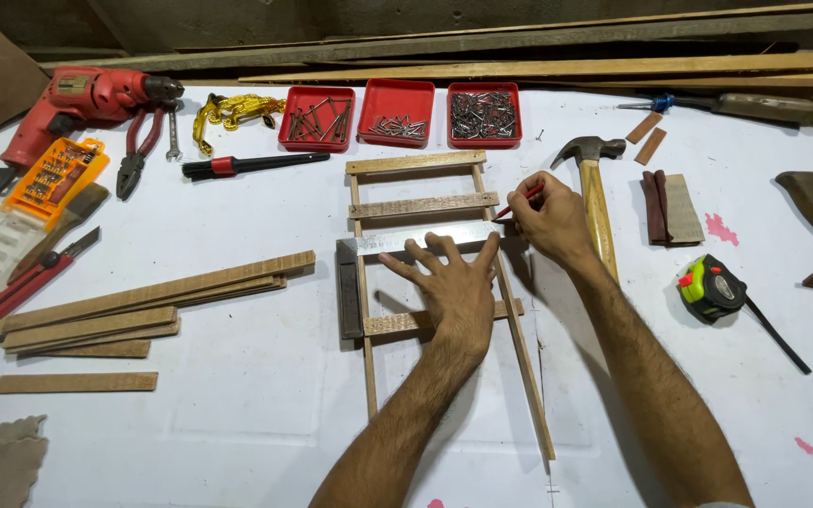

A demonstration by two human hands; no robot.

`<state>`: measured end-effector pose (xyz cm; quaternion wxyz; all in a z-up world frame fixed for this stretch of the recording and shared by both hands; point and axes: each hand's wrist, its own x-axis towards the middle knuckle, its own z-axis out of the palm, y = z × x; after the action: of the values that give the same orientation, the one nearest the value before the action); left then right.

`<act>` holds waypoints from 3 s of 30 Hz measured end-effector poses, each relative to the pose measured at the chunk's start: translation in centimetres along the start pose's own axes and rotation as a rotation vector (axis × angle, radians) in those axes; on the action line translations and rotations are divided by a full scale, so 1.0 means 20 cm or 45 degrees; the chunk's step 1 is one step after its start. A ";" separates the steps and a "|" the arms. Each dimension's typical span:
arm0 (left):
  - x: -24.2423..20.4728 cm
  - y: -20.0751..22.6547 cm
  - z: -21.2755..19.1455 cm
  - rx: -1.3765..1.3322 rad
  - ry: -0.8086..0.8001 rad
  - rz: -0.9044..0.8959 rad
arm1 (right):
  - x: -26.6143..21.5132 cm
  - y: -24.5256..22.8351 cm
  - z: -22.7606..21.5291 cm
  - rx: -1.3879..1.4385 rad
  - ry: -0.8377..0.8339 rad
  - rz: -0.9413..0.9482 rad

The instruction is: The person assembles a small ladder-like wooden frame on a workbench. They position thin wood slats as rungs between two side rails, measure the assembly with a tape measure, mark positions with a pencil, check alignment with a try square, then hammer nails to fasten the slats and press the frame together by hand.

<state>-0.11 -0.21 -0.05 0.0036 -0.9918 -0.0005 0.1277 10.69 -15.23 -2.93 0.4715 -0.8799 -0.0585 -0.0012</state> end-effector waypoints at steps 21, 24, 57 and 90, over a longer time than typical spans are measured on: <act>0.00 -0.01 0.05 -0.064 0.048 0.019 | -0.08 -0.01 0.05 -0.136 0.113 -0.510; 0.02 -0.03 0.06 -0.093 0.054 0.050 | -0.10 -0.03 0.05 -0.461 0.097 -0.616; -0.23 -0.65 -0.08 -1.028 0.663 -0.074 | -0.53 -0.22 -0.38 -0.382 0.032 0.005; -0.14 0.58 0.14 -0.489 0.439 0.843 | -1.11 0.40 -0.66 -0.627 0.559 0.279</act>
<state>-3.54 -11.72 -2.19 -0.2226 -0.9280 0.2949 -0.0483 -9.91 -32.80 -3.42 0.2438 -0.9470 0.1412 -0.1540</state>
